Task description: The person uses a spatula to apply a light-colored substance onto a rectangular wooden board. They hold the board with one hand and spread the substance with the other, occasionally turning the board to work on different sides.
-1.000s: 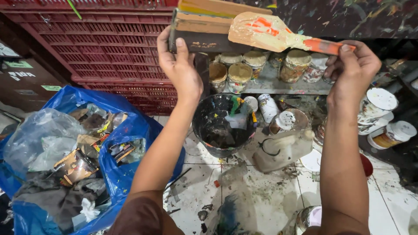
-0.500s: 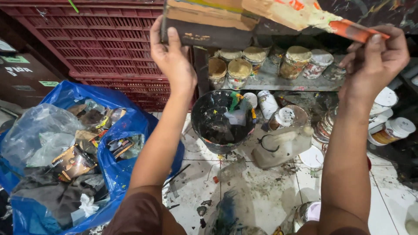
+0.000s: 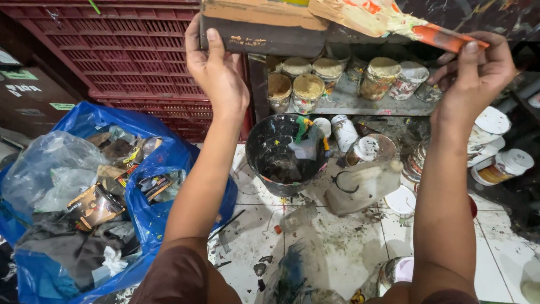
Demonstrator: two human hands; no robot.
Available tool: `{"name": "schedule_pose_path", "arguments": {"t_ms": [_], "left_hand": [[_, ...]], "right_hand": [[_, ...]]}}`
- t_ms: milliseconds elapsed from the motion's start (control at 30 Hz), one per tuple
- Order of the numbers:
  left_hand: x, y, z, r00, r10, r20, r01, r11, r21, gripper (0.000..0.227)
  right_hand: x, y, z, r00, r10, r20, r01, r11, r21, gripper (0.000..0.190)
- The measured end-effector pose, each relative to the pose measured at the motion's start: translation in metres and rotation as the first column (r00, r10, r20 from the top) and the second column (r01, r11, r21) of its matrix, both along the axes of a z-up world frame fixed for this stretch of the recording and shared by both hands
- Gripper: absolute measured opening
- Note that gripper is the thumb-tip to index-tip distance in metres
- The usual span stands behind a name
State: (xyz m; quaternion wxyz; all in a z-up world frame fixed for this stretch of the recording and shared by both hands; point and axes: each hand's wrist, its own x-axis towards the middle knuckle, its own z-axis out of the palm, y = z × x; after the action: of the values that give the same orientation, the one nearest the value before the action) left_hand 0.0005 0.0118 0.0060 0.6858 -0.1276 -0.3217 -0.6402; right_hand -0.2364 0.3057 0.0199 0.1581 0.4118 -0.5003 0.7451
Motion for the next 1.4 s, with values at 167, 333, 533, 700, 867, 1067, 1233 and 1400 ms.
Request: {"name": "schedule_pose_path", "arguments": {"t_ms": [167, 333, 533, 700, 867, 1067, 1233, 1400], "left_hand": [[-0.003, 0.013, 0.003, 0.997, 0.063, 0.048, -0.064, 0.998, 0.019, 0.029], [-0.005, 0.019, 0.004, 0.993, 0.077, 0.084, -0.081, 0.995, 0.053, 0.029], [0.002, 0.016, 0.006, 0.994, 0.06, 0.087, -0.067, 0.994, 0.08, 0.032], [0.003, 0.021, 0.009, 0.995, 0.067, 0.072, -0.072, 0.995, 0.071, 0.028], [0.002, 0.022, 0.007, 0.986, 0.127, 0.105, -0.13, 0.991, 0.025, 0.03], [0.002, 0.019, 0.007, 0.98, 0.14, 0.143, -0.146, 0.989, 0.03, 0.032], [0.002, 0.021, 0.005, 0.976, 0.111, 0.186, -0.123, 0.991, 0.055, 0.031], [0.0, 0.019, 0.006, 0.975, 0.117, 0.19, -0.135, 0.987, 0.084, 0.03]], "right_hand": [[0.015, -0.003, 0.004, 0.999, -0.012, -0.05, 0.012, 1.0, -0.001, 0.034], [0.022, -0.003, 0.01, 0.998, -0.007, -0.059, 0.003, 0.998, -0.063, 0.031], [0.024, 0.002, 0.014, 0.996, -0.032, -0.086, 0.03, 0.999, -0.033, 0.032], [0.023, -0.002, 0.01, 0.993, -0.024, -0.113, 0.023, 1.0, -0.012, 0.034], [0.027, -0.005, 0.01, 0.991, -0.016, -0.132, 0.015, 1.0, -0.005, 0.032], [0.031, -0.01, 0.008, 0.995, -0.008, -0.095, 0.008, 1.0, 0.003, 0.029], [0.038, -0.016, 0.007, 0.995, 0.006, -0.098, -0.003, 1.0, 0.026, 0.026], [0.038, -0.02, 0.01, 0.965, 0.183, 0.189, -0.177, 0.983, -0.049, 0.015]]}}
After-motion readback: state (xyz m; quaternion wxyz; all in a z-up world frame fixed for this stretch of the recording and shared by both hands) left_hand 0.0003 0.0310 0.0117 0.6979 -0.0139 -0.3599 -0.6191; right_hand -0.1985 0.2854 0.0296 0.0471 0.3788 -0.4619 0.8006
